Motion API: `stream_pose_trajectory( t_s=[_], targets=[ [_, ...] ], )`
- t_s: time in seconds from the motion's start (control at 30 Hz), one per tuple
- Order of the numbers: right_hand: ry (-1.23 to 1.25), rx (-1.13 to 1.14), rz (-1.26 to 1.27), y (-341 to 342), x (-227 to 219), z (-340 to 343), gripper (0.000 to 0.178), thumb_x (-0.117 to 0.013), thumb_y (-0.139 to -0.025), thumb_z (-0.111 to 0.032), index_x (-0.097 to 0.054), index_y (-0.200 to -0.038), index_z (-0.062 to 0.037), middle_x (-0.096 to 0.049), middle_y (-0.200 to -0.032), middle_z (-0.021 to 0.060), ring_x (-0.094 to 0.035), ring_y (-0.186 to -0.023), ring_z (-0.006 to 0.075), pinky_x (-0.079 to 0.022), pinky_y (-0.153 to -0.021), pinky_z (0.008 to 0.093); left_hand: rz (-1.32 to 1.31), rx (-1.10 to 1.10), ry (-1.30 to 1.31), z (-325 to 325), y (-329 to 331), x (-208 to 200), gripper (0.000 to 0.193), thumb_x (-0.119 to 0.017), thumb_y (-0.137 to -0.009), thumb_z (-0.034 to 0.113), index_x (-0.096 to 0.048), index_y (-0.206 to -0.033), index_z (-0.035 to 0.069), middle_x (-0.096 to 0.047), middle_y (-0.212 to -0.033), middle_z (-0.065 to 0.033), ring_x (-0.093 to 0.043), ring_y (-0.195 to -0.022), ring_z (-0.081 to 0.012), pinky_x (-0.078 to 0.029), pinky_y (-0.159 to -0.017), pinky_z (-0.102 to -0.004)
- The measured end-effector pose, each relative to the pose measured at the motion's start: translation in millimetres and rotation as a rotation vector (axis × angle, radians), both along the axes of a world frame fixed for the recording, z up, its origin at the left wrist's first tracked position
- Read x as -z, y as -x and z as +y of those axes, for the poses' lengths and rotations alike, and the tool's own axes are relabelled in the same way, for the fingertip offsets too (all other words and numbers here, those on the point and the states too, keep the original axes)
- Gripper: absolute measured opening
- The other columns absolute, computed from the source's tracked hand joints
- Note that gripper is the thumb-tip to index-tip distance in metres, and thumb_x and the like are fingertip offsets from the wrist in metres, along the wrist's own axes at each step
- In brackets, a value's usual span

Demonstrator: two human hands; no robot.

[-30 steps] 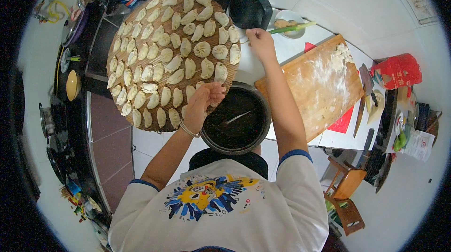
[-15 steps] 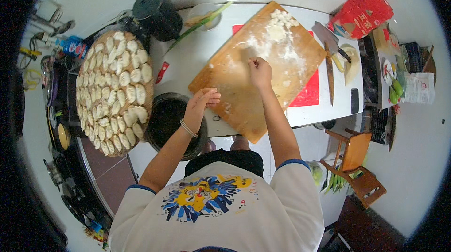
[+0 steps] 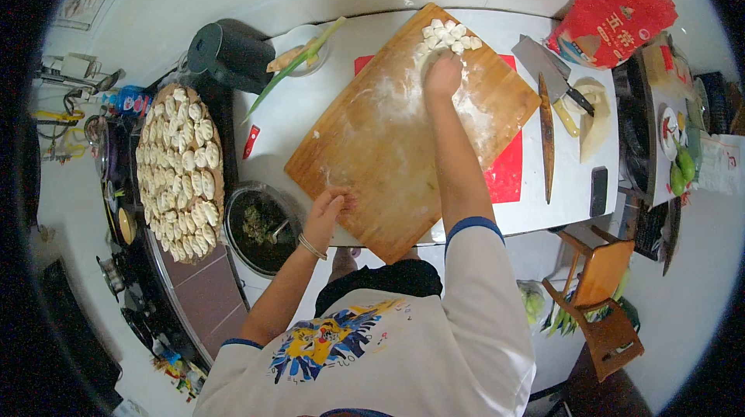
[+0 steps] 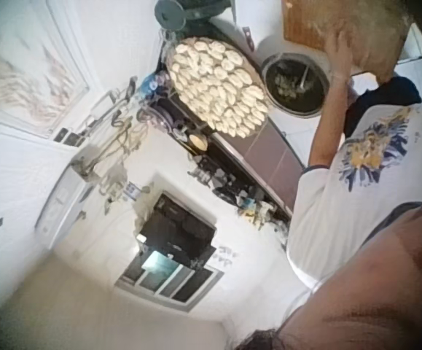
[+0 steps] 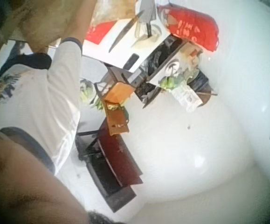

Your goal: The person fills round dough wrappers with a green vegetable mixture using a spoon and folds them into dumplings. They place the finished dumplings onto a large wooden tray that already holds many completed units.

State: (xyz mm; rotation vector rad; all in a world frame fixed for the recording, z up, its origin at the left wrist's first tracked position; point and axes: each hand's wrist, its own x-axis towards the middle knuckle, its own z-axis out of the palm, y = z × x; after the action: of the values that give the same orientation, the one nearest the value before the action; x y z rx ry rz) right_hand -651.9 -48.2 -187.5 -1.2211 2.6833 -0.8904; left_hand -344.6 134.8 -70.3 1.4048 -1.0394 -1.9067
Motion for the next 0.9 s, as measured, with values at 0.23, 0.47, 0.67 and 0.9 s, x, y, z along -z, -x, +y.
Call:
stream_pose_trajectory(
  t_s=[0.23, 0.47, 0.67, 0.9],
  targets=[
    [-0.075, -0.027, -0.038, 4, -8, 9, 0.018, -0.067, -0.069, -0.016, -0.063, -0.085, -0.0077, -0.065, -0.093, 0.0131, -0.060, -0.085, 0.0315, -0.047, -0.080, 0.0408, -0.083, -0.019, -0.014, 4, -5, 14, 0.024, -0.045, -0.095, 0.016, -0.054, -0.110, 0.001, -0.062, -0.102, -0.0077, -0.059, -0.089, -0.0145, -0.047, -0.078, -0.0276],
    [-0.036, -0.613, 0.087, -30, -55, 84, 0.007, -0.066, -0.070, -0.013, -0.068, -0.076, -0.0104, -0.064, -0.073, 0.0097, -0.060, -0.073, 0.0278, -0.045, -0.069, 0.0401, -0.095, -0.004, -0.028, -1, 6, 27, 0.026, -0.055, -0.090, 0.012, -0.054, -0.112, -0.001, -0.060, -0.101, -0.0065, -0.057, -0.089, -0.0128, -0.047, -0.078, -0.0250],
    [-0.199, -0.941, -0.401, -106, -158, 161, 0.014, -0.069, -0.073, -0.018, -0.068, -0.079, -0.0058, -0.061, -0.068, 0.0132, -0.060, -0.072, 0.0271, -0.045, -0.064, 0.0370, -0.012, 0.004, 0.398, 12, -2, 36, 0.038, -0.056, -0.087, 0.006, -0.049, -0.124, 0.004, -0.056, -0.113, -0.0045, -0.055, -0.101, -0.0135, -0.047, -0.084, -0.0266],
    [-0.222, -1.024, -0.670, -218, -162, 195, 0.021, -0.067, -0.077, -0.021, -0.067, -0.088, -0.0030, -0.063, -0.079, 0.0151, -0.060, -0.076, 0.0299, -0.047, -0.066, 0.0377, 0.213, 0.008, -0.112, 35, -98, -12, 0.034, -0.046, -0.092, 0.007, -0.047, -0.126, -0.001, -0.056, -0.117, -0.0092, -0.057, -0.102, -0.0180, -0.048, -0.089, -0.0324]
  ],
)
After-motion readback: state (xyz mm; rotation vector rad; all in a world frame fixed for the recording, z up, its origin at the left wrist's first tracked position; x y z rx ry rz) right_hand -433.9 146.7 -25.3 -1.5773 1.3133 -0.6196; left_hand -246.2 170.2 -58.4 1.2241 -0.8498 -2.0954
